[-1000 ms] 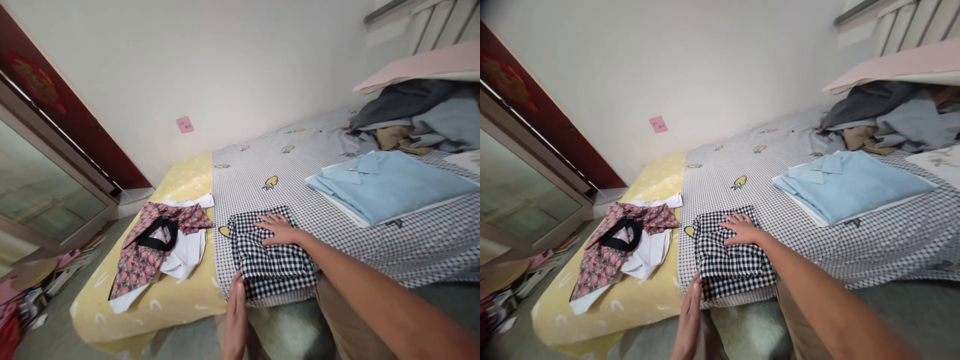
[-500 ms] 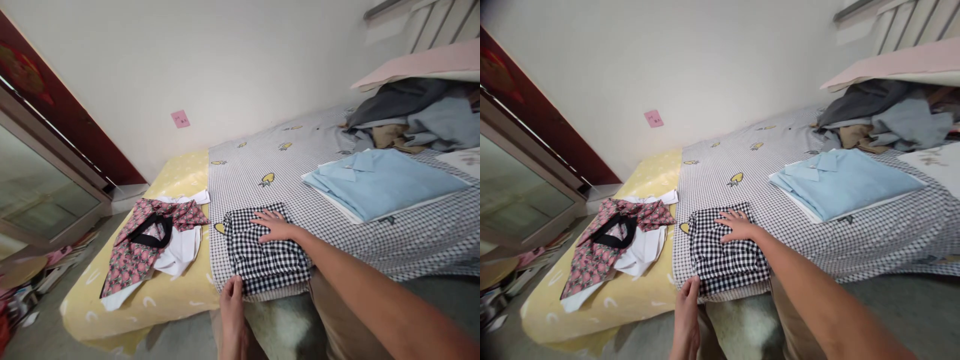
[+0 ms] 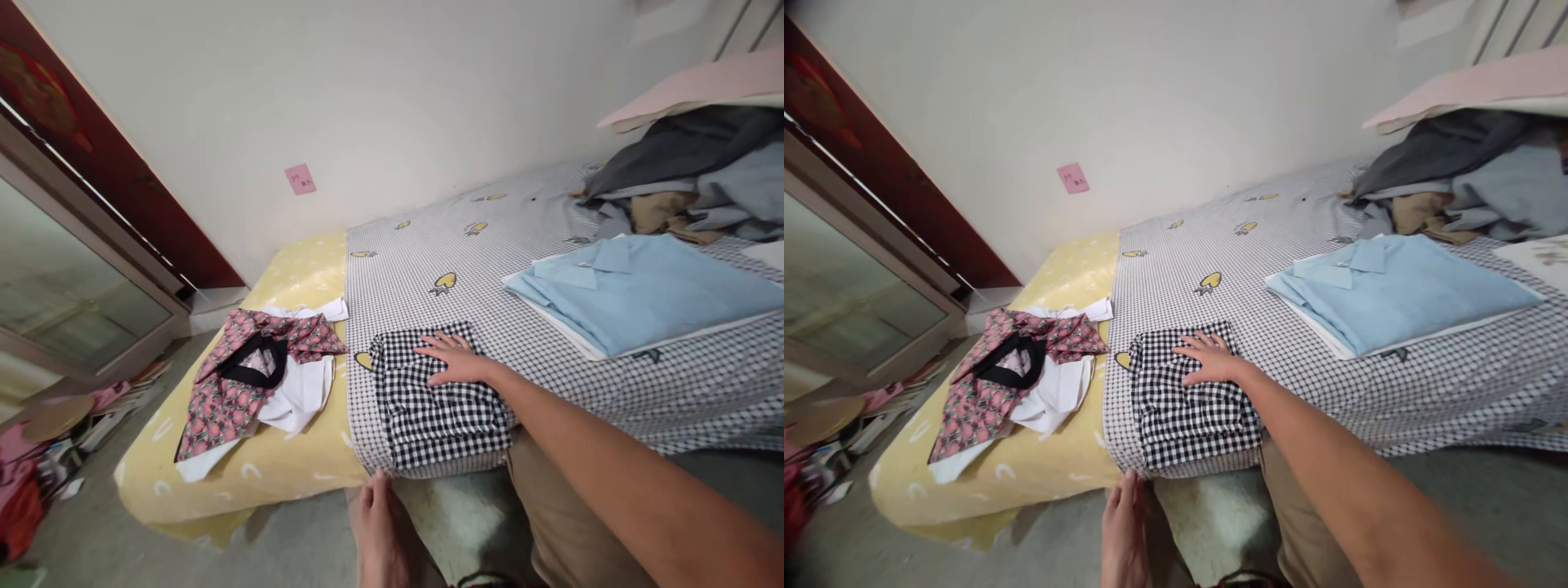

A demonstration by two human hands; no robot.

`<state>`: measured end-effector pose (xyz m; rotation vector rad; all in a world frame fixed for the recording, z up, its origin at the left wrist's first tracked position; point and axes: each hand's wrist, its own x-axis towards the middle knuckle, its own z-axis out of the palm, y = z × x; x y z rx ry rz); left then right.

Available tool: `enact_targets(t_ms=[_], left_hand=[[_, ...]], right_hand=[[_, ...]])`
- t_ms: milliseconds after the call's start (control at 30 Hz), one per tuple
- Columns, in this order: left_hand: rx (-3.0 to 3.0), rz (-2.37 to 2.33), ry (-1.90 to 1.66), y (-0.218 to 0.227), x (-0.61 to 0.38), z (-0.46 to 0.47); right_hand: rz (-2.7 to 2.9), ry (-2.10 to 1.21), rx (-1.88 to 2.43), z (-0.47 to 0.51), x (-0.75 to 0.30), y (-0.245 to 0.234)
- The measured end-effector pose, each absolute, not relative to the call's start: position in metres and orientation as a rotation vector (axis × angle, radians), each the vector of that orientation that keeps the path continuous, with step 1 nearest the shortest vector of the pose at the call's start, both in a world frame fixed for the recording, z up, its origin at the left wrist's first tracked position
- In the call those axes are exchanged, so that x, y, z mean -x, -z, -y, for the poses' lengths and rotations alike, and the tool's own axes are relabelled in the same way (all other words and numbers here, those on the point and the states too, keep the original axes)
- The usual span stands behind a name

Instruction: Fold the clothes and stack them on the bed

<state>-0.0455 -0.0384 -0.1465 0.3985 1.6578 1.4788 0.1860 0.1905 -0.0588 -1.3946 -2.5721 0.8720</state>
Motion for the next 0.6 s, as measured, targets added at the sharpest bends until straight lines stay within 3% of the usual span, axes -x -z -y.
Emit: enact_targets(t_ms=[233, 400, 600], left_hand=[[-0.2, -1.514, -1.145, 0.173, 0.017, 0.035], [-0.2, -1.465, -1.13, 0.171, 0.0, 0.005], [-0.153, -1.545, -1.17, 0.16, -0.003, 0.003]], right_hand=[[2.476, -0.896, 1.407, -0.203, -0.189, 0.043], [2.156, -0.657, 1.69, -0.229, -0.189, 0.018], [2.11, -0.59, 1.855, -0.223, -0.182, 0.028]])
